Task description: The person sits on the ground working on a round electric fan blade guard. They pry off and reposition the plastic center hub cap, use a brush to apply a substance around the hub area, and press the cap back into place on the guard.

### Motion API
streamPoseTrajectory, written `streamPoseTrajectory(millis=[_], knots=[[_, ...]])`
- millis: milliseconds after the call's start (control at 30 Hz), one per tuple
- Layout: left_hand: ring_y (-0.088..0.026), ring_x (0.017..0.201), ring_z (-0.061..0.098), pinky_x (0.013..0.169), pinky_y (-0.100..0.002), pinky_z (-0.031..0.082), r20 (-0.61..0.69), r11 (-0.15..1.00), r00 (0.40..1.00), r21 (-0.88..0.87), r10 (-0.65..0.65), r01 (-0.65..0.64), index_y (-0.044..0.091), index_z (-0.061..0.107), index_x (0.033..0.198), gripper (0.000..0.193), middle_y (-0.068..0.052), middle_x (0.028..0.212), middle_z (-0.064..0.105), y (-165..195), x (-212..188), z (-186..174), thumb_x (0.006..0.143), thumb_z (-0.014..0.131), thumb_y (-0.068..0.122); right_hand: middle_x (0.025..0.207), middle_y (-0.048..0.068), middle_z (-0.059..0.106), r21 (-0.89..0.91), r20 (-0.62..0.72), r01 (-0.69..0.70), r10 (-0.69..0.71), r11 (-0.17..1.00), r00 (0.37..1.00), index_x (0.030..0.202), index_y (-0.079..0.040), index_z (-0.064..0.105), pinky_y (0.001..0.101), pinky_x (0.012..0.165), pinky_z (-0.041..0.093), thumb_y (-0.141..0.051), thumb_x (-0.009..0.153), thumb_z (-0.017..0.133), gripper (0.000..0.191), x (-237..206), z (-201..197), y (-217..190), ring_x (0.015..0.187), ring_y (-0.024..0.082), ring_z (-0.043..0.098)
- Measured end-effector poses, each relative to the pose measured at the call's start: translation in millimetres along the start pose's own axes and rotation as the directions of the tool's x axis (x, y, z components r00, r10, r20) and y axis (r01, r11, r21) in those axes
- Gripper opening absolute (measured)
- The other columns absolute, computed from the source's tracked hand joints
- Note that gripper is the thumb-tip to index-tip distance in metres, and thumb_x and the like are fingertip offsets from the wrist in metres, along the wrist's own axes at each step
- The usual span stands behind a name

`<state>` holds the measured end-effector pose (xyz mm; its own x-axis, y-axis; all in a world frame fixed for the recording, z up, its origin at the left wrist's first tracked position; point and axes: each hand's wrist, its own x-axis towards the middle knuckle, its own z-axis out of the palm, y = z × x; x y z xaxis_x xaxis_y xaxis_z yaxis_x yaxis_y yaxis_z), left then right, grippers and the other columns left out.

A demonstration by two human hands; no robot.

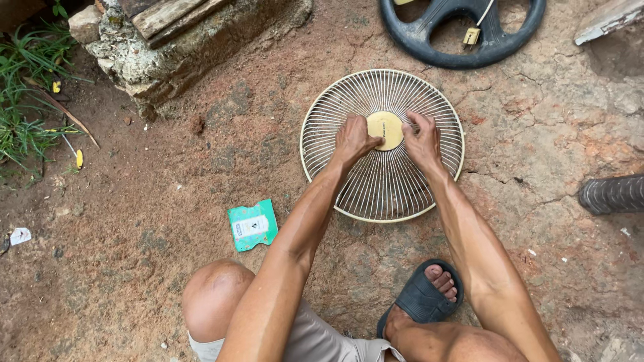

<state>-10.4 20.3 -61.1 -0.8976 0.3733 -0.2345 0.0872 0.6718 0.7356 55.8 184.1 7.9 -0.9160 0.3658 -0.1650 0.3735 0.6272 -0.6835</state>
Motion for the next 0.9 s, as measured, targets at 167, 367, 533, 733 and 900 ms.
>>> streamPoseTrajectory(millis=[167, 367, 533, 733, 900], knots=[[-0.033, 0.101, 0.054, 0.087, -0.047, 0.052, -0.055, 0.947, 0.961, 0.198, 0.27, -0.255, -0.007, 0.061, 0.111, 0.103, -0.02, 0.107, 0.054, 10.4, 2.9, -2.1, 0.033, 0.1, 0.047, 0.136, 0.011, 0.062, -0.085, -0.202, 0.135, -0.15, 0.987, 0.968, 0.132, -0.009, 0.064, 0.0456, 0.1, 0.046, -0.021, 0.098, 0.062, 0.036, -13.6, -4.0, 44.3, 0.113, 0.027, 0.054], [-0.029, 0.105, 0.055, 0.097, -0.043, 0.053, 0.1, 0.939, 0.952, 0.164, 0.288, -0.301, -0.003, 0.068, 0.099, 0.085, -0.013, 0.104, 0.054, 6.2, 15.8, -10.7, 0.042, 0.094, 0.054, 0.157, 0.019, 0.043, -0.333, -0.155, 0.183, -0.245, 0.925, 0.957, 0.133, -0.003, 0.059, 0.0599, 0.116, 0.021, -0.054, 0.097, 0.057, 0.062, -24.5, -13.6, 82.3, 0.143, 0.033, 0.033], [-0.033, 0.101, 0.057, 0.094, -0.044, 0.053, 0.022, 0.927, 0.946, 0.191, 0.323, -0.321, -0.006, 0.067, 0.103, 0.086, -0.018, 0.1, 0.055, 6.9, 2.8, -9.9, 0.046, 0.086, 0.056, 0.164, 0.02, 0.028, -0.336, -0.071, 0.187, -0.223, 0.923, 0.972, 0.146, -0.003, 0.049, 0.062, 0.119, 0.014, -0.071, 0.096, 0.044, 0.085, -21.1, -6.7, 69.3, 0.152, 0.034, 0.022], [-0.045, 0.116, 0.053, 0.105, -0.051, 0.046, -0.078, 0.892, 0.914, 0.264, 0.398, -0.366, -0.017, 0.06, 0.106, 0.102, -0.036, 0.116, 0.054, -1.0, -2.0, 1.7, 0.049, 0.087, 0.063, 0.169, 0.019, 0.009, -0.363, 0.172, 0.335, -0.29, 0.87, 0.941, 0.158, -0.003, 0.028, 0.0604, 0.12, 0.005, -0.08, 0.088, 0.041, 0.104, -8.4, 0.0, 54.0, 0.155, 0.033, 0.006], [-0.043, 0.107, 0.053, 0.1, -0.051, 0.044, -0.172, 0.827, 0.831, 0.327, 0.528, -0.458, -0.015, 0.061, 0.105, 0.111, -0.033, 0.11, 0.052, -4.5, 3.6, 3.0, 0.039, 0.089, 0.07, 0.171, 0.014, 0.001, -0.351, 0.226, 0.341, -0.275, 0.872, 0.935, 0.159, -0.007, 0.025, 0.06, 0.123, 0.001, -0.083, 0.085, 0.039, 0.107, -9.4, -1.3, 57.6, 0.157, 0.03, -0.003]])
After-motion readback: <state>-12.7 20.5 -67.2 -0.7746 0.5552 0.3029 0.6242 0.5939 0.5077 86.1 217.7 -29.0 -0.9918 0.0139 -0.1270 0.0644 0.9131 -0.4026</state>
